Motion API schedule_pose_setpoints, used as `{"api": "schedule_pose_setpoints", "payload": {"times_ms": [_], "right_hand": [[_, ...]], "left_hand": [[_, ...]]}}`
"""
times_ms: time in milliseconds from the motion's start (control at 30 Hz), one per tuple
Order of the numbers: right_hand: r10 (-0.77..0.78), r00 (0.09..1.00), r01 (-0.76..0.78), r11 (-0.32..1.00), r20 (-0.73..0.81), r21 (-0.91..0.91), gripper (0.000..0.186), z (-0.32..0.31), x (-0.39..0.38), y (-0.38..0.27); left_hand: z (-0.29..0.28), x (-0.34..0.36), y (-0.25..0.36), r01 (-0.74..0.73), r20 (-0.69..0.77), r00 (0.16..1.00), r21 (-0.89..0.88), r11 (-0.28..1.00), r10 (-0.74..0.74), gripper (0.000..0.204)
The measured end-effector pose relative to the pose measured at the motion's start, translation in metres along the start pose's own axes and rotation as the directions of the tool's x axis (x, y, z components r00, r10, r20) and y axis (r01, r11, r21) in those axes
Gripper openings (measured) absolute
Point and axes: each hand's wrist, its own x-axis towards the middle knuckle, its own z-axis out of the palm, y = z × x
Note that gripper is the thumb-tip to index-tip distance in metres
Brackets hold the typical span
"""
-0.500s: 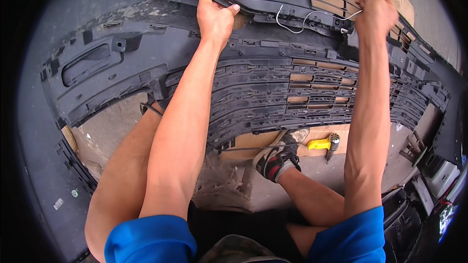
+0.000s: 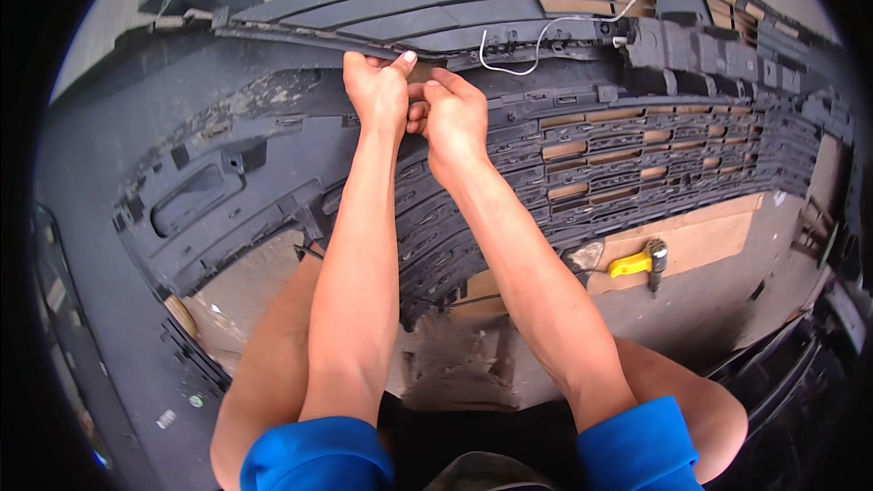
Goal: The person is repairing a car bumper by hand, using a heat gun to soften the plastic and then pressing and adjusting the damaged area to restore its shape.
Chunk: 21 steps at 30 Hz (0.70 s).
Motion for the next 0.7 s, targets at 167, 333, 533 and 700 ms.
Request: {"api": "schedule_pose_setpoints", "payload": {"times_ms": [167, 333, 533, 700], "right_hand": [[-0.236, 0.971, 0.222, 0.944, -0.030, -0.245, 0.019, 0.013, 0.015, 0.010], [-0.233, 0.972, 0.227, 0.920, 0.022, -0.319, 0.024, 0.015, 0.012, 0.004], [-0.338, 0.940, 0.326, 0.856, 0.044, -0.400, 0.028, 0.013, 0.019, 0.013], [-0.234, 0.969, 0.245, 0.891, 0.077, -0.382, 0.030, 0.010, 0.015, 0.006]], "left_hand": [[-0.001, 0.006, -0.005, 0.012, 0.063, 0.998, -0.083, 0.996, -0.006, 0.034], [-0.003, 0.010, -0.007, 0.033, 0.087, 0.996, -0.083, 0.996, -0.026, 0.034], [-0.009, 0.020, -0.018, 0.047, 0.147, 0.989, -0.075, 0.996, -0.036, 0.029], [-0.009, 0.017, -0.014, 0.005, 0.236, 0.971, -0.167, 0.986, 0.035, 0.023]]}}
